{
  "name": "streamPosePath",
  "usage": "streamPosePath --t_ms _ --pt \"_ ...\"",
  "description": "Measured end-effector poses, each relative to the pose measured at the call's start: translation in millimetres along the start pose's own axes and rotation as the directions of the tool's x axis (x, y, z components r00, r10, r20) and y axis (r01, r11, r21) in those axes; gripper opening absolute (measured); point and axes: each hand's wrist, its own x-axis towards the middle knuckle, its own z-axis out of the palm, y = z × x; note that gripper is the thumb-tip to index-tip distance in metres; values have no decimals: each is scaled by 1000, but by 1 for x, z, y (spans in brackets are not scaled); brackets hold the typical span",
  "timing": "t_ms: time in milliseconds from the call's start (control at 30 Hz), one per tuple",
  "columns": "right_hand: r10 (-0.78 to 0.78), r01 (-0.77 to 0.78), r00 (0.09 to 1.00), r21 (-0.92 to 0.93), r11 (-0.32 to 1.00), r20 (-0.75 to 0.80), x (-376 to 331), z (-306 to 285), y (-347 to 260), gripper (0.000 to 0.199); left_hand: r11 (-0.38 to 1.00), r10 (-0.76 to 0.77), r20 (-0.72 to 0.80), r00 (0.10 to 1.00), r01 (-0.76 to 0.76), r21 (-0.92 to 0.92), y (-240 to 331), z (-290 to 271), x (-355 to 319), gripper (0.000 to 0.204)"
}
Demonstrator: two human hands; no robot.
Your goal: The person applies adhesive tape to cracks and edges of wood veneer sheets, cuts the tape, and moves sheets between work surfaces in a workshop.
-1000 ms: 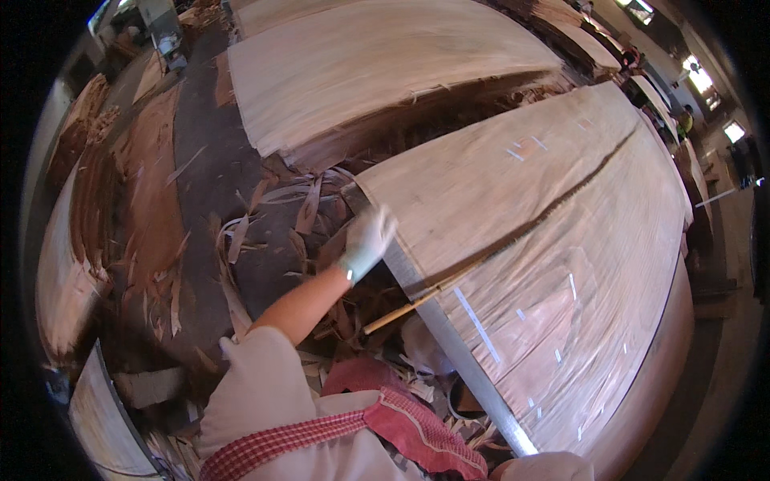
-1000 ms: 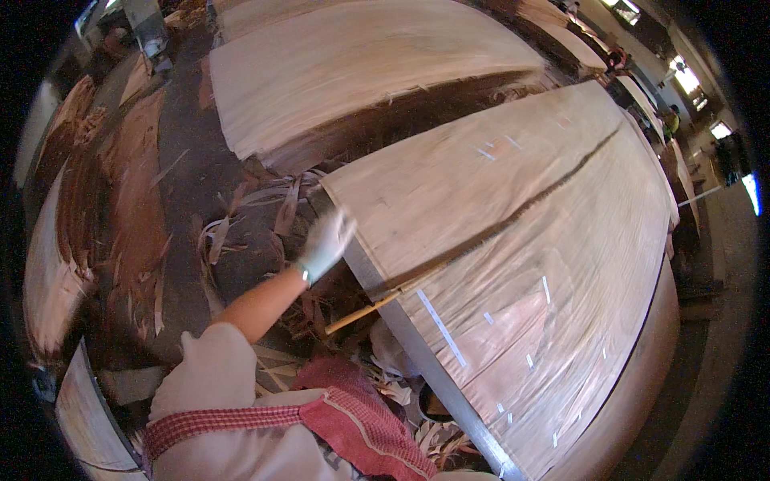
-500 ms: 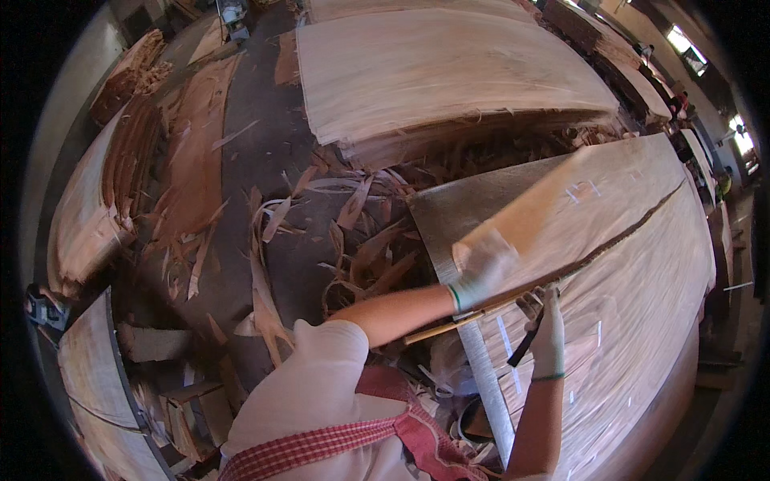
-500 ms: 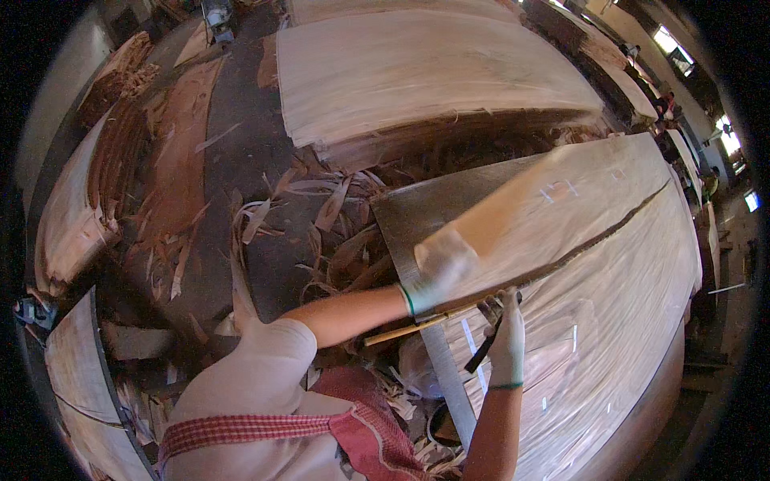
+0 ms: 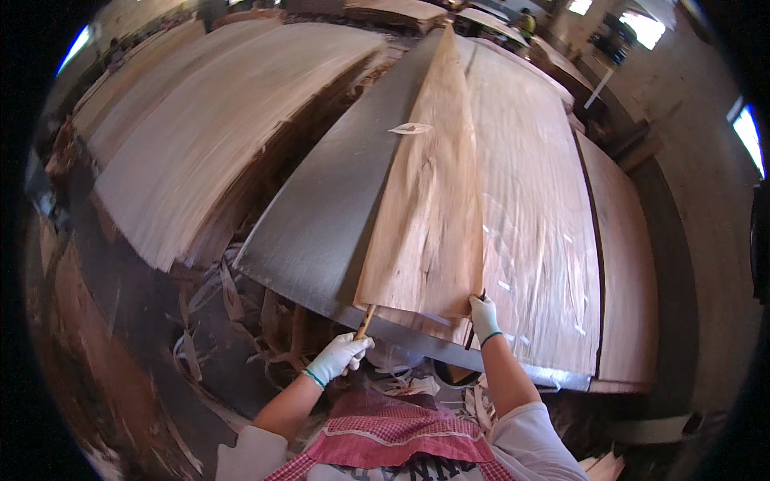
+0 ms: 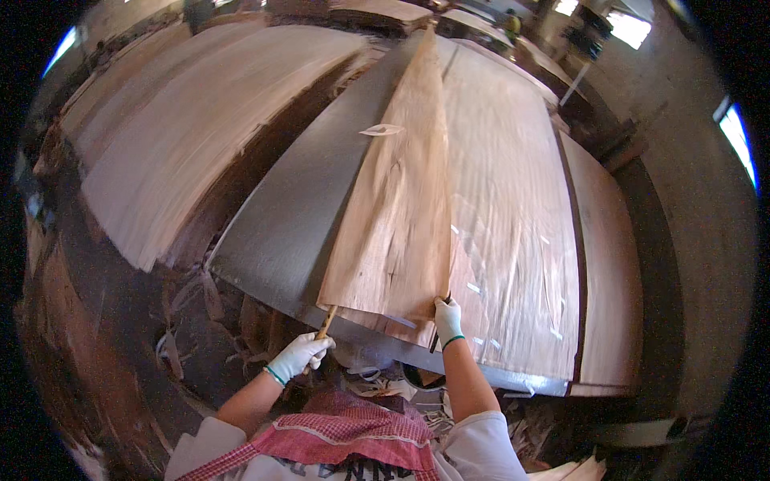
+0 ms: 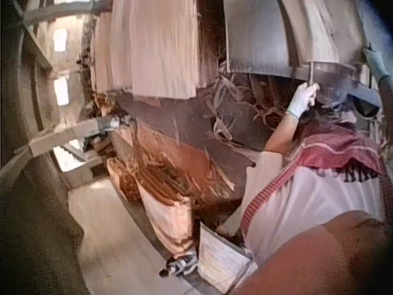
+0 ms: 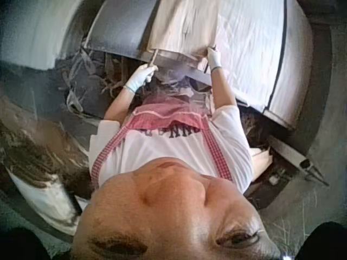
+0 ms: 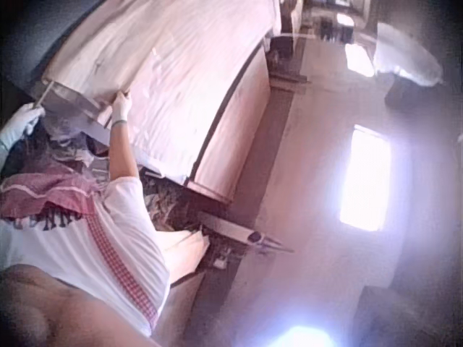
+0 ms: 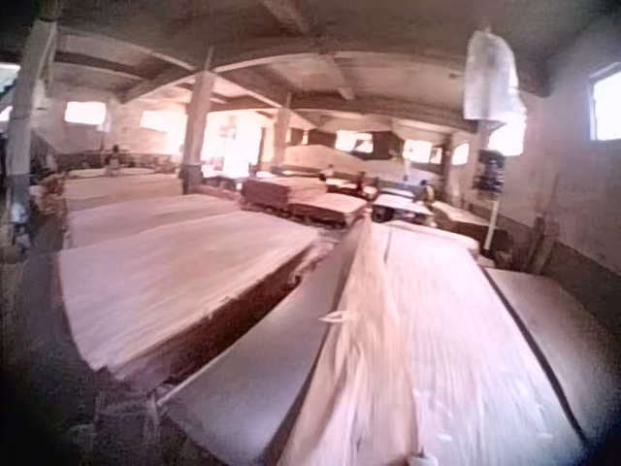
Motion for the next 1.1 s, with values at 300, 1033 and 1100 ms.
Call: streamPosePath --t_ms 300,1033,1100 --pt "101 -90 993 -151 984 67 -40 6 24 14 996 83 -219 972 -84 6 9 -23 19 15" --pt "-180 163 983 -265 950 -40 -92 -64 -53 39 602 593 -171 787 -292 743 -61 306 48 22" --pt "-181 170 982 -159 973 -53 -86 -98 -49 37 621 651 -195 734 -367 692 -95 336 73 23"
